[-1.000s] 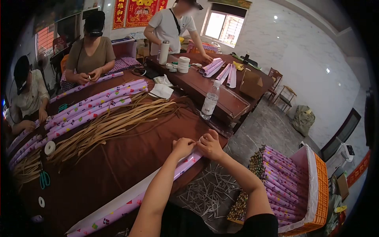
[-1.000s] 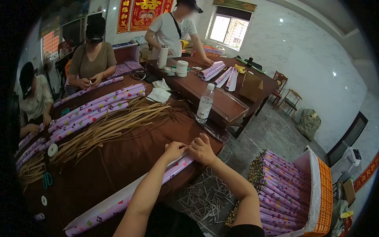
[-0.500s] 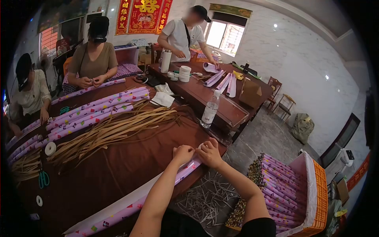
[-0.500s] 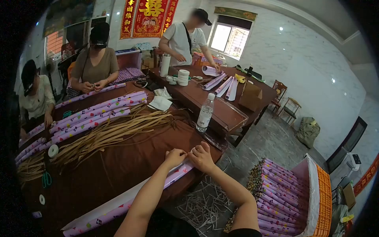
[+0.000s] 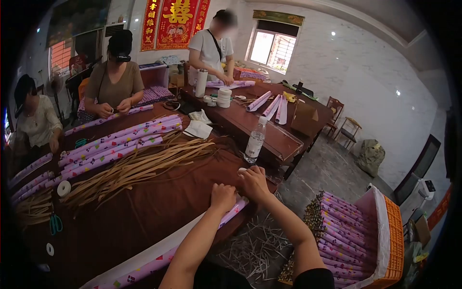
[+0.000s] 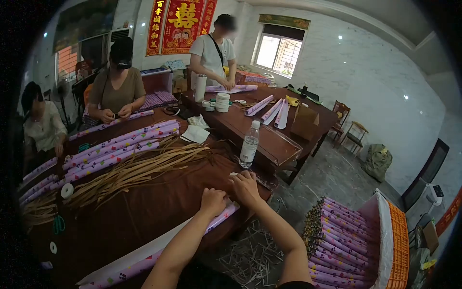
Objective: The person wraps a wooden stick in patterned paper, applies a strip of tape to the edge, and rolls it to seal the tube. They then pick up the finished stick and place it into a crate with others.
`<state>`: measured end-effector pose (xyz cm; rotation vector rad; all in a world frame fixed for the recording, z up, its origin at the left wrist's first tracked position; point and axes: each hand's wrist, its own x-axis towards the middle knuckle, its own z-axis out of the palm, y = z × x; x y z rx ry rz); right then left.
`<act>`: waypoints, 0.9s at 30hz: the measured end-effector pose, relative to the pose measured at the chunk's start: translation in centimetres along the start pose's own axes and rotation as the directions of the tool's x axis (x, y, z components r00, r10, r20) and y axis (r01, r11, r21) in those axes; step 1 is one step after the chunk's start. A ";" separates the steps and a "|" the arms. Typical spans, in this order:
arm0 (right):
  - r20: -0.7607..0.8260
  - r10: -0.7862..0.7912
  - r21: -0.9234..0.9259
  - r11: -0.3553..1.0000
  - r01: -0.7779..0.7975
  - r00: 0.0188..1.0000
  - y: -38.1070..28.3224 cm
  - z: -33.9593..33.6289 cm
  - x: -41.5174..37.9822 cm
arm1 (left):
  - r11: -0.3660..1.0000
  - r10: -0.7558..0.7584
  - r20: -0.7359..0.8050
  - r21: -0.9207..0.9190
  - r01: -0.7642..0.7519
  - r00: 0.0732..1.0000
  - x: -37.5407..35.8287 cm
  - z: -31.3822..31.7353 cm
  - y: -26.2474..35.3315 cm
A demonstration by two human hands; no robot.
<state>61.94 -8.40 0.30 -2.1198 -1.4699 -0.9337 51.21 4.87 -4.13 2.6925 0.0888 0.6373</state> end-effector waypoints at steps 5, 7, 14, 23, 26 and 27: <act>0.238 0.158 0.157 0.967 -0.199 0.958 -0.9 2.4 2.6 | 0.999 0.037 -0.073 -0.017 -0.039 0.997 -0.2 -0.1 0.2; 0.248 0.305 0.316 0.872 -0.374 0.920 -0.6 4.5 3.3 | 0.999 0.045 -0.094 -0.019 -0.047 0.995 -0.4 0.1 0.2; 0.183 0.266 0.176 0.938 -0.298 0.946 -0.8 5.2 4.5 | 0.999 0.043 -0.131 0.011 -0.042 0.991 -0.4 1.2 -0.1; -0.115 -0.227 0.195 0.949 0.246 0.967 -2.4 0.8 -1.3 | 0.978 -0.211 -0.225 -0.051 0.205 0.951 0.4 0.6 -0.8; -0.043 -0.629 0.282 0.738 0.613 0.776 -7.1 -2.2 -2.7 | 0.883 -0.412 -0.340 -0.380 0.277 0.845 1.1 -0.1 -1.5; -0.008 -0.686 0.299 0.692 0.656 0.727 -8.3 -2.1 -3.1 | 0.826 -0.483 -0.338 -0.482 0.293 0.807 1.4 -0.4 -1.6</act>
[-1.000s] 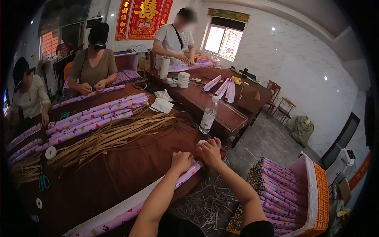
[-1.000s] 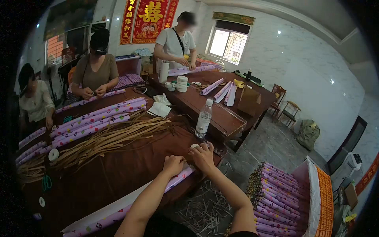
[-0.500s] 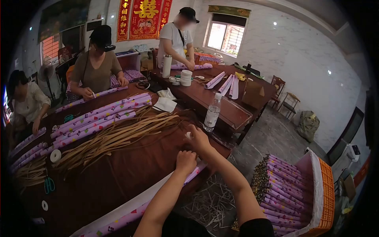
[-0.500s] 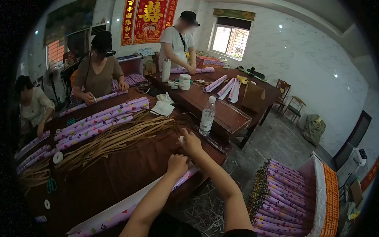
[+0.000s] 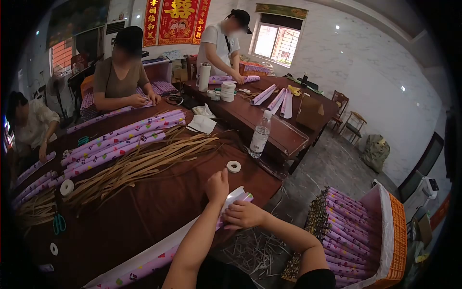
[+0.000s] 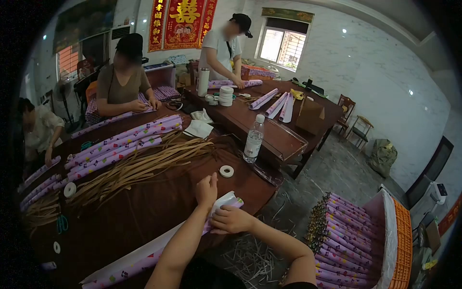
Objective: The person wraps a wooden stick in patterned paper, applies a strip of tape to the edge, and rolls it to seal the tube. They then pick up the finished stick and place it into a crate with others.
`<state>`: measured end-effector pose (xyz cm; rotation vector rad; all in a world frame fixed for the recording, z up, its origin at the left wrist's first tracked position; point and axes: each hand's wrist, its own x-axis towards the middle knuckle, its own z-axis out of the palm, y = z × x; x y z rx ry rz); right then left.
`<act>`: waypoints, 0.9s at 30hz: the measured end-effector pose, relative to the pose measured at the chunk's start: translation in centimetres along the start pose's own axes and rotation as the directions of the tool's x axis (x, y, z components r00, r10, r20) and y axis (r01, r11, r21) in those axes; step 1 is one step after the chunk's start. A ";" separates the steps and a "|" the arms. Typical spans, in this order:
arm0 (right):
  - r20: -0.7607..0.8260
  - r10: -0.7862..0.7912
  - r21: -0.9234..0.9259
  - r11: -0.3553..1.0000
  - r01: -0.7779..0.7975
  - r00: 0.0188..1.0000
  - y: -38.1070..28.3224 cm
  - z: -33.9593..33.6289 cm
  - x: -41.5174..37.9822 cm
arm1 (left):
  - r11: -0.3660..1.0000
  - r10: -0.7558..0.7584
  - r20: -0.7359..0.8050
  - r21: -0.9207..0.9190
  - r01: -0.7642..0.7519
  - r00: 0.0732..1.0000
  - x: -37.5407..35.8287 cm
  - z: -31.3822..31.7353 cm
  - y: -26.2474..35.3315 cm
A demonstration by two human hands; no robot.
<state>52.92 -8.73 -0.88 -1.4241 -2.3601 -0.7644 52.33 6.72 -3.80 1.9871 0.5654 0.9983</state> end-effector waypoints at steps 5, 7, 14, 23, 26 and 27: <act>0.224 0.332 0.180 0.910 -0.374 0.916 -1.8 2.0 -0.5 | 0.923 0.105 0.050 -0.377 -0.078 0.993 0.5 -3.8 4.0; 0.138 0.302 0.201 0.924 -0.325 0.943 -1.5 1.9 -0.4 | 0.876 0.339 0.118 -0.400 -0.268 0.933 -0.5 -5.3 6.9; 0.169 0.385 0.215 0.884 -0.415 0.907 0.0 0.7 -1.5 | 0.456 0.324 0.673 0.505 -0.733 0.665 -12.3 -18.4 8.3; 0.148 0.492 0.212 0.831 -0.514 0.858 2.1 0.9 -2.8 | 0.351 0.091 0.375 0.855 -0.382 0.923 -18.8 -34.2 -0.6; 0.161 0.494 0.225 0.825 -0.519 0.855 3.1 0.9 -3.5 | 0.455 0.082 0.302 0.837 -0.305 0.950 -19.9 -37.0 -2.6; 0.165 0.504 0.214 0.821 -0.530 0.848 3.4 0.9 -3.7 | 0.500 0.084 0.278 0.819 -0.282 0.957 -20.2 -37.4 -3.0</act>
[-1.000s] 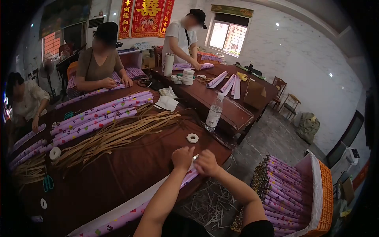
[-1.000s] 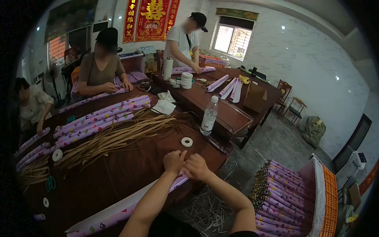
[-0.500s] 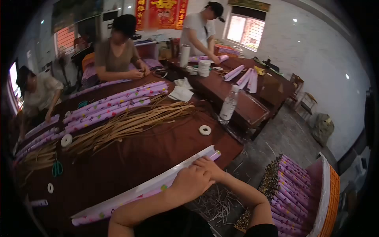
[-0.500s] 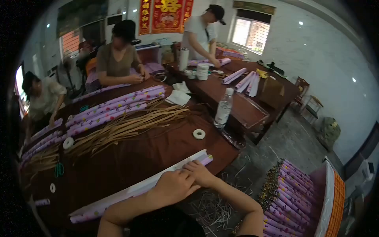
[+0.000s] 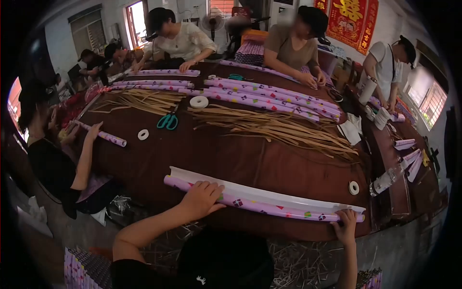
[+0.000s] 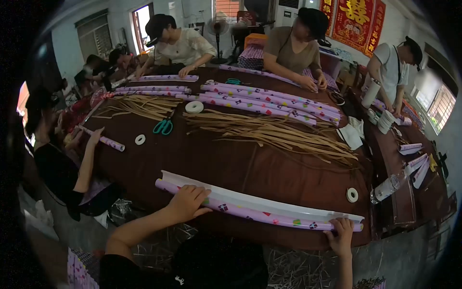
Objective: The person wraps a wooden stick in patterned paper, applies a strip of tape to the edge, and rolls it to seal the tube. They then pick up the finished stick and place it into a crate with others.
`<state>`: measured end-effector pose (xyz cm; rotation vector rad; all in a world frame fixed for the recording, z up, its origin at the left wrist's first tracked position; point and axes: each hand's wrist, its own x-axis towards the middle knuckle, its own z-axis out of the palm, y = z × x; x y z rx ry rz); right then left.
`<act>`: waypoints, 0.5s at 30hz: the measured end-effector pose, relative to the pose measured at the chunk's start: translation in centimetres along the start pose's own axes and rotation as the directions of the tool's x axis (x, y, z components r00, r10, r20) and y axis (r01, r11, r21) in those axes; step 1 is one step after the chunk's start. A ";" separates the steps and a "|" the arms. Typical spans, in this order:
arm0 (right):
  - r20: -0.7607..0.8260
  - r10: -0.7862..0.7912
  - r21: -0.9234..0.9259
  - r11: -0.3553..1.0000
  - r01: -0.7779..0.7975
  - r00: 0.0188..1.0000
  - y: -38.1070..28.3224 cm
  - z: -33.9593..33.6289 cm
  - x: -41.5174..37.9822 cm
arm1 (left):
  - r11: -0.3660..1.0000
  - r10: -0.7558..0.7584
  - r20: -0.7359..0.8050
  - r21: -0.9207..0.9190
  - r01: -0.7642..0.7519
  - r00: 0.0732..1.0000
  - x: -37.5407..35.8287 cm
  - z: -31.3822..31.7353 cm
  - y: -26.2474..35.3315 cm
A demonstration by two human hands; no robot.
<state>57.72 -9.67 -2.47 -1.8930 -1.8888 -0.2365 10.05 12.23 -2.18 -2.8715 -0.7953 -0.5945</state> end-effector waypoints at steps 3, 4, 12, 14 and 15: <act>-0.006 0.006 -0.005 1.000 -0.006 1.000 0.7 -0.4 -0.1 | 0.997 -0.075 -0.011 -0.027 0.074 0.997 -0.9 0.5 -0.3; 0.003 0.022 0.003 1.000 -0.022 1.000 0.8 -0.6 -0.1 | 0.993 -0.101 -0.004 -0.064 0.101 0.995 -1.0 0.7 -0.3; 0.135 -0.083 -0.060 0.994 0.092 0.987 -2.4 -2.0 2.1 | 0.986 -0.067 -0.054 -0.159 0.057 0.996 -0.9 1.5 -0.4; 0.207 -0.164 -0.005 0.986 0.169 0.964 -5.0 -0.6 3.7 | 0.985 -0.060 -0.066 -0.166 0.048 0.996 -0.9 1.8 -0.4; 0.219 -0.238 0.045 0.971 0.234 0.946 -7.2 0.4 5.0 | 0.985 -0.052 -0.079 -0.167 0.038 0.996 -1.0 2.0 -0.4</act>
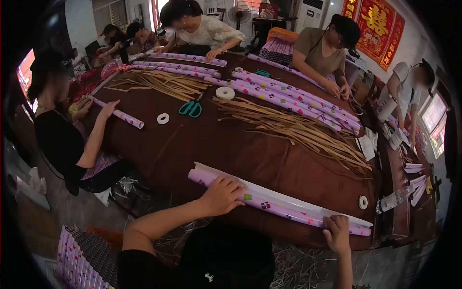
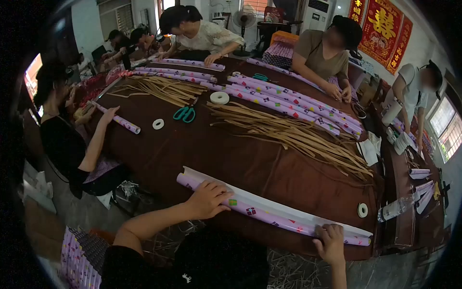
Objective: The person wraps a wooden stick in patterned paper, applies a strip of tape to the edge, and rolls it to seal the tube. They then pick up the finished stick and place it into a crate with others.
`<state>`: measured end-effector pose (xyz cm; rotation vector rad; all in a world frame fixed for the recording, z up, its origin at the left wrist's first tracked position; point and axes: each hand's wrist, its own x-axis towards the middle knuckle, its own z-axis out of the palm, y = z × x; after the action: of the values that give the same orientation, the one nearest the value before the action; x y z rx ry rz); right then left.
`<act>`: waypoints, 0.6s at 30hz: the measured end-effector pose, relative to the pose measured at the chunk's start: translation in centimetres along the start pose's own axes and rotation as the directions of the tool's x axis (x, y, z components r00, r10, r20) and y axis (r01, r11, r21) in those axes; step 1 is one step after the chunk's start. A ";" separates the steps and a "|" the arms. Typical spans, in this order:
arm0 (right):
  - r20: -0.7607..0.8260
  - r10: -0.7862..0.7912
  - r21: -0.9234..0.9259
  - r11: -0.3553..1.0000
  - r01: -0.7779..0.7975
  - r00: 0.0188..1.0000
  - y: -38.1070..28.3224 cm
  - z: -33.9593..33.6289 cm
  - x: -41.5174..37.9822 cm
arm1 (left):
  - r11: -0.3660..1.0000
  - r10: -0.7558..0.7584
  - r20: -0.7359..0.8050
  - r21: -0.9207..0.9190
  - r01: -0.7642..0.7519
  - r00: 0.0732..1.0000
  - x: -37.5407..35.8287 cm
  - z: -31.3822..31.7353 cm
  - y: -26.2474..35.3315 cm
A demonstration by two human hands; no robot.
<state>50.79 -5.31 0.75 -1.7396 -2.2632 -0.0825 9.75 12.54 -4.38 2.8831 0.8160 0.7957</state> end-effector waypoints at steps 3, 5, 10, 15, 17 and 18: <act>0.083 -0.204 0.037 0.979 0.202 0.975 -5.6 0.9 6.8 | 1.000 0.006 0.003 0.012 -0.006 1.000 0.0 -0.2 0.2; 0.177 -0.210 0.027 0.978 0.208 0.962 -7.7 1.4 10.3 | 1.000 0.003 0.018 0.026 -0.004 1.000 -0.1 -0.6 0.5; 0.370 -0.222 0.756 0.637 -0.153 0.902 -11.3 4.5 19.4 | 0.998 -0.055 -0.009 0.000 0.055 0.998 -0.6 -0.2 0.7; 0.423 -0.304 0.749 0.648 -0.140 0.853 -14.6 10.2 27.2 | 0.996 -0.088 -0.018 -0.017 0.087 0.996 -0.9 0.5 0.5; 0.433 -0.327 0.765 0.626 -0.151 0.840 -16.9 11.8 29.7 | 0.997 -0.081 -0.005 -0.005 0.081 0.997 -0.9 0.6 0.5; 0.436 -0.367 0.798 0.580 -0.164 0.822 -18.1 12.4 30.5 | 0.997 -0.063 -0.017 0.036 0.064 0.998 -0.9 0.5 0.5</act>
<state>24.12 21.11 -0.94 -1.1479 -2.1387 1.4269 9.58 11.71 -5.18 2.8695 0.9279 0.8060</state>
